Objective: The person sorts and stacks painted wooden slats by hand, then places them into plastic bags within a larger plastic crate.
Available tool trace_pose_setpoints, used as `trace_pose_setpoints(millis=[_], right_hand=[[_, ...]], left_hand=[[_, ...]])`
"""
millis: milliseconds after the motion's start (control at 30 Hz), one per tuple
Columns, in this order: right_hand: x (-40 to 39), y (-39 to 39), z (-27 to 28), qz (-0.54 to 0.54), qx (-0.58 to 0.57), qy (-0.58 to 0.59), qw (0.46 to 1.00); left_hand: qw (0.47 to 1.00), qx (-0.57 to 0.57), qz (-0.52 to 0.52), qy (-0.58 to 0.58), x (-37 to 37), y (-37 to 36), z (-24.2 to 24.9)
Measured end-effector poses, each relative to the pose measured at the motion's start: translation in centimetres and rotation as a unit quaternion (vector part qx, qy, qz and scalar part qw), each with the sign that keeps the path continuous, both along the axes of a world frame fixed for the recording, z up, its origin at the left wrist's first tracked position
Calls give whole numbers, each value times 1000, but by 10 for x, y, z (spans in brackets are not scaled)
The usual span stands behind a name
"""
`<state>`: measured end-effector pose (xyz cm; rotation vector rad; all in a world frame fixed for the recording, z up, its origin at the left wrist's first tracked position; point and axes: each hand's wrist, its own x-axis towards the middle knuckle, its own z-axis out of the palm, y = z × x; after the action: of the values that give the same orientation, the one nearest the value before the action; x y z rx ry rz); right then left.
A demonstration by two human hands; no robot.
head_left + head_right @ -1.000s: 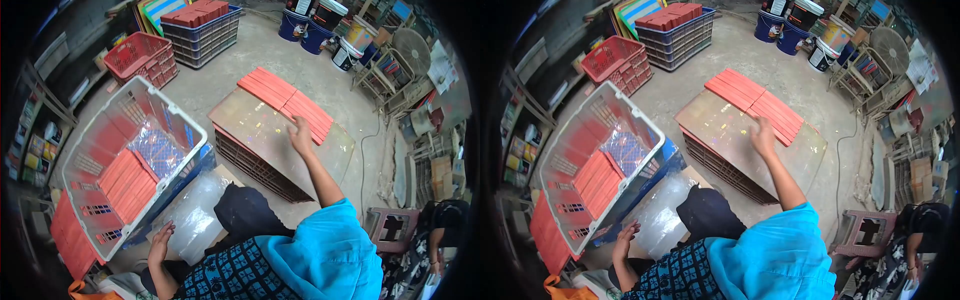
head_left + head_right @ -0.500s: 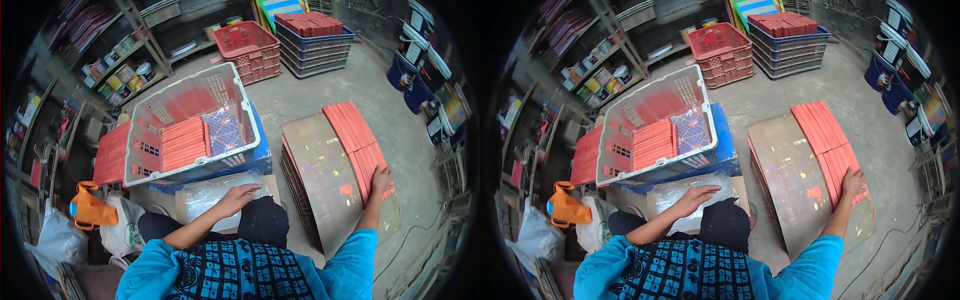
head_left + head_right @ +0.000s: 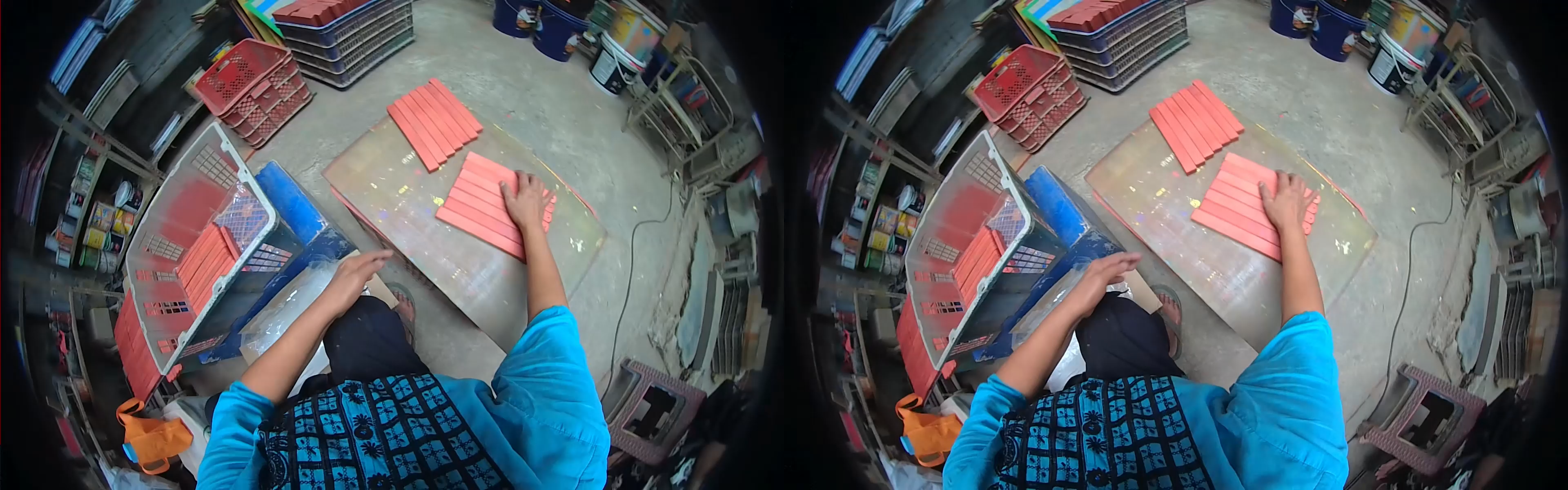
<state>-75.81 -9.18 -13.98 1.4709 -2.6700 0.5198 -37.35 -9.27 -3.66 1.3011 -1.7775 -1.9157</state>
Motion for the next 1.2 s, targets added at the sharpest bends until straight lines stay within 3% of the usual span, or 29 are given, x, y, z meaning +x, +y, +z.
trace_pose_setpoints(millis=[100,167,200,267,333,400,500,567,700,767,900,967,1100,1200], right_hand=[[12,24,4,38,-56,-2,998],[22,52,15,45,-133,22,990],[25,70,12,14,-202,47,978],[32,117,17,-109,-193,-22,975],[39,159,15,-209,-123,-168,956],[48,185,3,-169,-158,-164,959],[63,189,-4,-147,-193,-189,951],[69,185,-1,-159,-206,-225,939],[77,186,5,-175,-253,-342,888],[79,196,-3,-158,-280,-371,871],[88,214,7,-122,-212,-262,933],[85,223,4,-77,-155,-162,971],[71,220,13,-57,-157,-220,961],[47,206,14,-102,-180,-265,942]], left_hand=[[997,62,40,17,-49,-2,-8],[996,38,75,-3,-82,-11,-45],[995,27,92,-12,-93,-14,-56],[991,55,118,-26,-108,-17,-54],[988,51,142,-34,-121,-19,-68],[986,15,160,-39,-129,-20,-109],[987,-3,160,-4,-131,-7,-101],[994,-15,107,19,-127,-1,-98],[996,-33,71,47,-114,1,-99],[991,55,108,57,-109,3,-98],[977,125,171,40,-107,10,-92],[989,80,123,11,-105,11,-92],[994,25,88,-66,-108,3,-87],[987,-90,130,22,-116,-5,-104]])
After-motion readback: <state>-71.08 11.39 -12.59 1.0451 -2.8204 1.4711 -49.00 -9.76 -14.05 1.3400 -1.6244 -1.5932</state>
